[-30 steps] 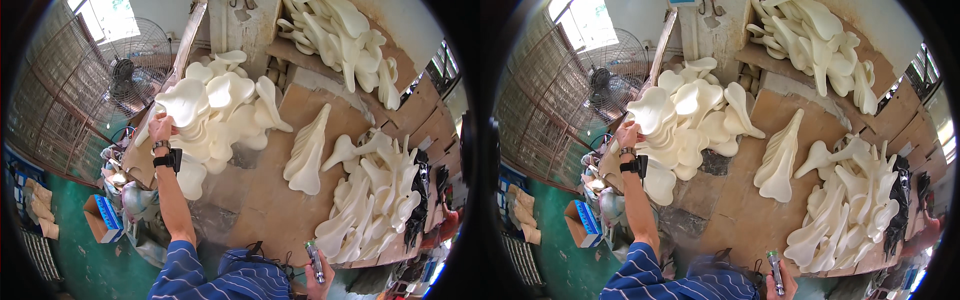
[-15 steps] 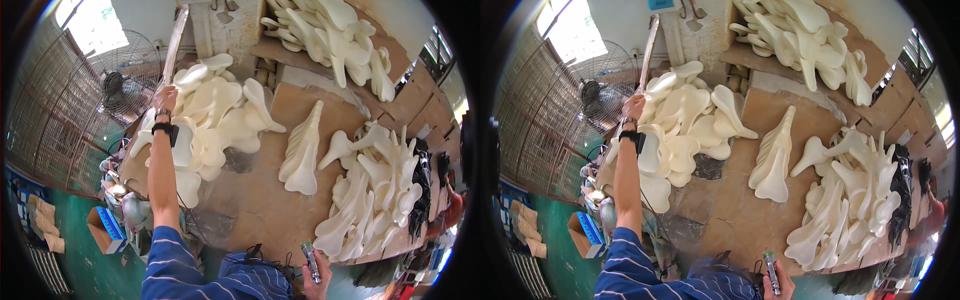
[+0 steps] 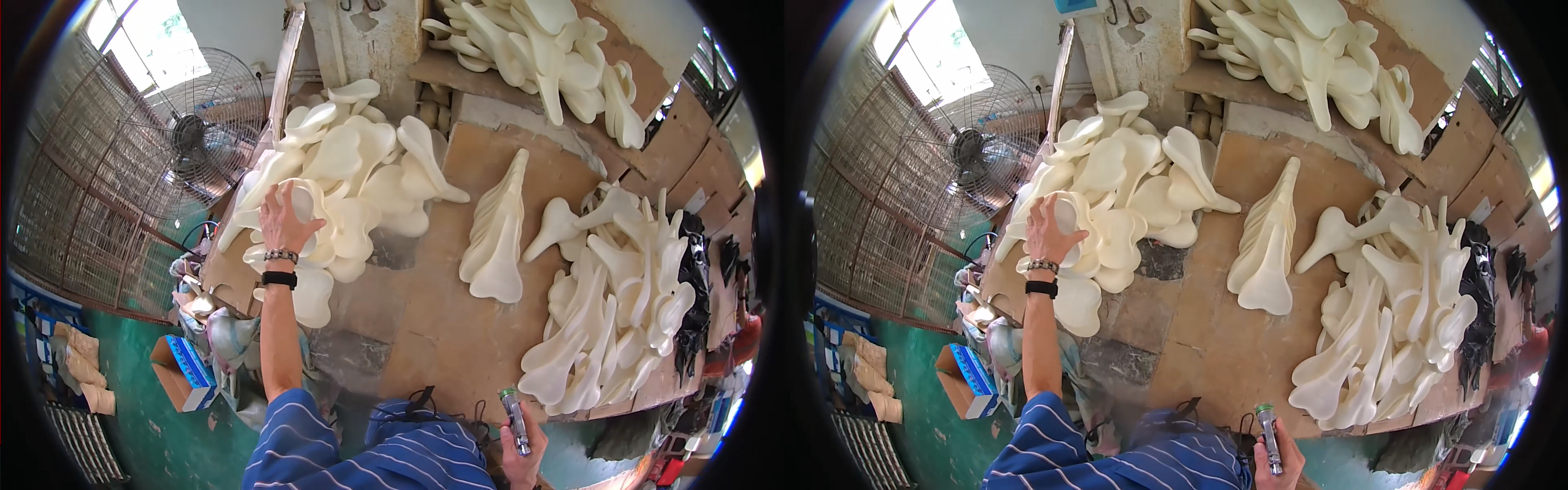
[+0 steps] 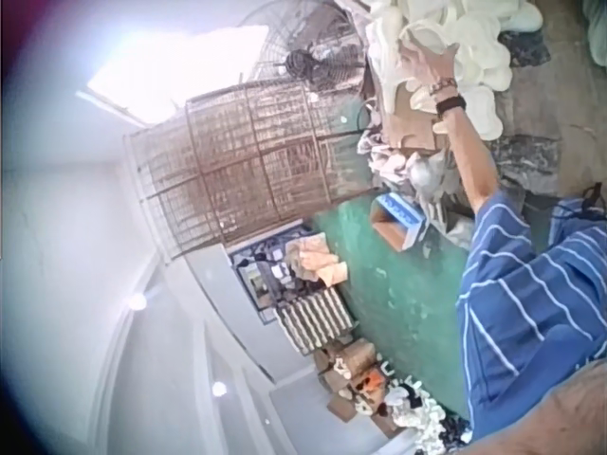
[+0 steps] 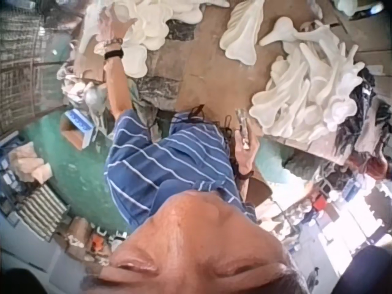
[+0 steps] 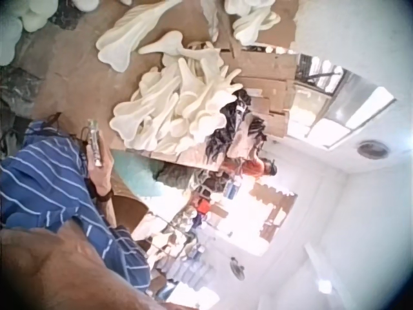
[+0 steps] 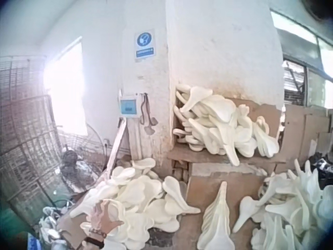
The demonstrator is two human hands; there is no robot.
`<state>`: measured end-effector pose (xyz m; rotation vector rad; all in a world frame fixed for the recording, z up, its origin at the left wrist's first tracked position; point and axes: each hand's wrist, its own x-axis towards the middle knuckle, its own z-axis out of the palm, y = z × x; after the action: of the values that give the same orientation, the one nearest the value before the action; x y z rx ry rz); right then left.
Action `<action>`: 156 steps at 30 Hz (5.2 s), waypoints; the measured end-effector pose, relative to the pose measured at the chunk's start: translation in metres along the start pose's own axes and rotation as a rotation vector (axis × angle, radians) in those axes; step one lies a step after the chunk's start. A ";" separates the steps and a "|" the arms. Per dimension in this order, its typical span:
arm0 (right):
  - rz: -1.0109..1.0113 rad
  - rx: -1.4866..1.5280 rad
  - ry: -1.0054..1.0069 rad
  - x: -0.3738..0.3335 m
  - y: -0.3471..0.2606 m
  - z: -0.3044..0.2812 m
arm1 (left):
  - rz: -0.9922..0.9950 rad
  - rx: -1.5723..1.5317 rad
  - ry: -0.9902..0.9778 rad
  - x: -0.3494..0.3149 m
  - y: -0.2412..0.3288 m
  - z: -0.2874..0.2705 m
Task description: The person retrieves white bicycle seats from a large woven sack and places them onto a wooden table. They repeatedly pick up individual seats, inspect them, and arrange them into neat rows on the table surface. The person also handles a cardboard box and continues to sort the seats throughout the clip.
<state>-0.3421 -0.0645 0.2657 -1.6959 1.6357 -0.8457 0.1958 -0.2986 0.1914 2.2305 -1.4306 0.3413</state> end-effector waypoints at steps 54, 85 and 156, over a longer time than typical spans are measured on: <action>0.080 -0.001 -0.057 -0.038 -0.016 -0.049 | 0.240 -0.306 -0.652 -0.162 0.263 0.204; 0.098 -0.002 0.005 -0.023 -0.018 -0.058 | 0.127 -0.475 -0.782 -0.184 0.180 0.147; 0.085 0.120 0.106 -0.013 -0.025 -0.025 | 0.105 -0.706 -0.980 -0.245 0.198 0.129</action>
<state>-0.3471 -0.0511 0.3005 -1.5120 1.6785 -0.9861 -0.0934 -0.2400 0.0208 1.7236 -1.7097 -1.2011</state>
